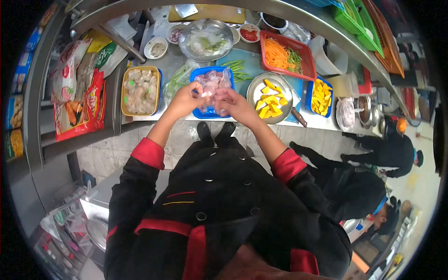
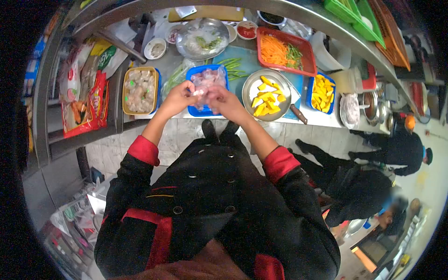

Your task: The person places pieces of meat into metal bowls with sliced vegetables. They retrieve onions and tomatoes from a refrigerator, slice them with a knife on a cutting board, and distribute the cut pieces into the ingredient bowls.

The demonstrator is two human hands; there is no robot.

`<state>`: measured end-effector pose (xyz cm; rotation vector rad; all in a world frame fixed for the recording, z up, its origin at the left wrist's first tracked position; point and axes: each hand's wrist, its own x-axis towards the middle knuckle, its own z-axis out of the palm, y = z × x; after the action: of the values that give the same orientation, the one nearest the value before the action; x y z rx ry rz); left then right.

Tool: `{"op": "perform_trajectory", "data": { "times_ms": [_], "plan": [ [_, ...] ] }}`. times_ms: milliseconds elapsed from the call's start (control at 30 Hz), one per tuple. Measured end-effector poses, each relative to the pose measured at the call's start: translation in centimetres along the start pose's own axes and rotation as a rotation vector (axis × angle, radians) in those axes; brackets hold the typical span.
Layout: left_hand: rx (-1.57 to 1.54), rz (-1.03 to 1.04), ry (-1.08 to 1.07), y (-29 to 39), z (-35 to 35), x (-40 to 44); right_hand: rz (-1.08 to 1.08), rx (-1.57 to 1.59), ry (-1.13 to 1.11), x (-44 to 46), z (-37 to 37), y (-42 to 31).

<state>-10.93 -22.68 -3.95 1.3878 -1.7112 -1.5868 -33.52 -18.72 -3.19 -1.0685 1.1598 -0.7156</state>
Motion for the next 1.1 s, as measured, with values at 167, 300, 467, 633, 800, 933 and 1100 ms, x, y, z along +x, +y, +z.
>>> {"op": "perform_trajectory", "data": {
  "times_ms": [167,300,467,633,800,933,1100],
  "plan": [
    [-0.715,-0.008,0.144,3.0,2.9,2.2,-0.166,0.286,0.181,-0.2,0.2,-2.5],
    [-0.616,-0.002,0.123,6.7,6.8,4.3,-0.348,0.091,0.443,-1.6,-1.8,-4.0],
    [-0.043,0.22,0.139,9.8,11.0,7.6,-0.306,-0.209,0.805,-2.9,-5.8,-3.2],
    [0.038,0.258,0.114,8.9,15.6,9.9,-0.195,-0.418,0.898,-4.8,-8.2,-0.9],
    [0.048,0.134,0.111,7.3,18.5,11.5,-0.085,-0.16,0.779,-4.4,-11.4,1.6],
    [-0.201,-0.166,-0.037,4.1,19.4,12.6,-0.043,-0.083,0.612,-4.6,-11.6,2.2],
    [-0.625,-0.388,0.03,3.9,20.7,12.3,-0.169,0.207,0.406,-4.1,-14.1,5.4]
  ]
}}
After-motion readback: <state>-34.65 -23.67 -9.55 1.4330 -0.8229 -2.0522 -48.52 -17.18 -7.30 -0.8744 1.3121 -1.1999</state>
